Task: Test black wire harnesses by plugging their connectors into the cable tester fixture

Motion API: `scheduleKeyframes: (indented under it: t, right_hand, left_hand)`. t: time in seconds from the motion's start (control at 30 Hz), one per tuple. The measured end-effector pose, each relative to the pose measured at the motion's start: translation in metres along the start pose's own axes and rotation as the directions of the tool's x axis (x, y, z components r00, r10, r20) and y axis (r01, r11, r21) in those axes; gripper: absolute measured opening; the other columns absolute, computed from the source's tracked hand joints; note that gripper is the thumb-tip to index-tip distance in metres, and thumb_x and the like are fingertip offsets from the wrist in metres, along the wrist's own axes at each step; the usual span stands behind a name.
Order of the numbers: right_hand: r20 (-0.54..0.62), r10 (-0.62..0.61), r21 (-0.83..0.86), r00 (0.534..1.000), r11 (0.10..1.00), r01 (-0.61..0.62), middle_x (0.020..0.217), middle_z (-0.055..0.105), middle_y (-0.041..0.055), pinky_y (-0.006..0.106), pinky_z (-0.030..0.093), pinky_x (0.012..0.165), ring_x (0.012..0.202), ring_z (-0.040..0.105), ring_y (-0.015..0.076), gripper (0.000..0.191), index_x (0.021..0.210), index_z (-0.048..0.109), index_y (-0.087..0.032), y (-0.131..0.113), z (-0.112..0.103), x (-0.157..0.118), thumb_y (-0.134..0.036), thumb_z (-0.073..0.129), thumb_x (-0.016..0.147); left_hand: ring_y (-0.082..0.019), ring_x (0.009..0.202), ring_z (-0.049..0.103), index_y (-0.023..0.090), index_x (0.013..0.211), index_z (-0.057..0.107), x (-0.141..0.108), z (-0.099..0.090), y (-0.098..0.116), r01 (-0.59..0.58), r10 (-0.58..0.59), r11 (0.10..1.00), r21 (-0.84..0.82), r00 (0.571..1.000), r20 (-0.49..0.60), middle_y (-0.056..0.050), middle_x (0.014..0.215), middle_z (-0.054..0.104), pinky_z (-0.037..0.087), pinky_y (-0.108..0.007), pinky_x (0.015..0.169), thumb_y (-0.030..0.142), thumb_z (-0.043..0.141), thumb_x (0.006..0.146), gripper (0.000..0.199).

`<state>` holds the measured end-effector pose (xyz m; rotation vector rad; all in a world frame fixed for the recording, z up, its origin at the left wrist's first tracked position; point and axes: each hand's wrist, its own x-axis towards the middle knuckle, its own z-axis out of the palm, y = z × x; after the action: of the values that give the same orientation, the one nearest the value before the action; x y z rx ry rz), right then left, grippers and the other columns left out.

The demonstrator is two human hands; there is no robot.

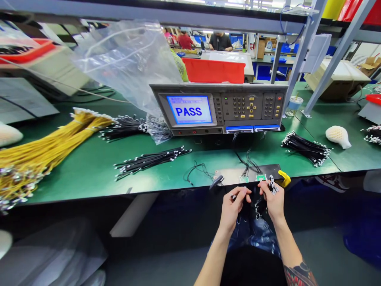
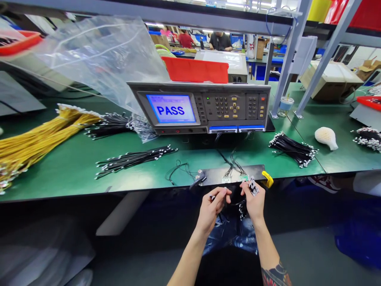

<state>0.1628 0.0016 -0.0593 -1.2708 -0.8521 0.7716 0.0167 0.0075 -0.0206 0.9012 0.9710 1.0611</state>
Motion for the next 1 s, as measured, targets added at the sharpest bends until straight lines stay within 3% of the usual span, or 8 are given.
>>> scheduleKeyframes:
  t: [0.27,0.47,0.77,1.0]
  right_hand:
    - [-0.023,0.014,0.001,1.000,1.000,-0.014,0.059,0.063,0.0017,0.028,0.041,0.051,0.054,0.054,0.0154,0.039,0.068,0.070,-0.018,-0.001,-0.001,-0.001,-0.052,0.076,0.086]
    - [-0.016,0.056,0.022,0.998,0.998,-0.056,0.057,0.061,0.0002,0.026,0.035,0.048,0.048,0.044,0.0114,0.039,0.067,0.070,-0.017,-0.006,0.000,-0.002,-0.051,0.078,0.085]
    - [-0.064,0.138,0.117,0.988,0.985,-0.130,0.055,0.062,0.0000,0.025,0.025,0.044,0.046,0.035,0.0086,0.040,0.074,0.076,-0.014,-0.006,0.007,-0.005,-0.052,0.082,0.081]
    - [-0.037,0.133,0.105,0.990,0.986,-0.128,0.057,0.061,0.0009,0.025,0.024,0.043,0.045,0.033,0.0079,0.045,0.072,0.075,-0.013,-0.007,0.004,-0.005,-0.057,0.082,0.082]
  left_hand:
    - [-0.001,0.040,0.021,0.013,0.080,0.077,0.002,-0.003,0.001,-0.016,0.017,1.000,0.025,1.000,-0.019,0.000,0.059,0.064,0.010,-0.021,0.042,0.066,0.084,0.073,0.054]
    - [-0.003,0.040,0.023,0.014,0.082,0.078,0.005,-0.005,-0.006,-0.033,0.035,0.997,0.064,0.999,-0.028,0.000,0.060,0.065,0.013,-0.022,0.042,0.064,0.080,0.077,0.050]
    - [-0.016,0.055,0.057,0.018,0.077,0.081,0.014,0.000,-0.012,-0.175,0.199,0.958,0.227,0.976,-0.087,-0.003,0.061,0.070,0.043,-0.027,0.055,0.054,0.074,0.086,0.038]
    - [-0.019,0.059,0.062,0.018,0.072,0.079,0.014,0.007,-0.013,-0.163,0.207,0.960,0.225,0.960,-0.188,-0.003,0.060,0.069,0.047,-0.029,0.060,0.049,0.075,0.085,0.034]
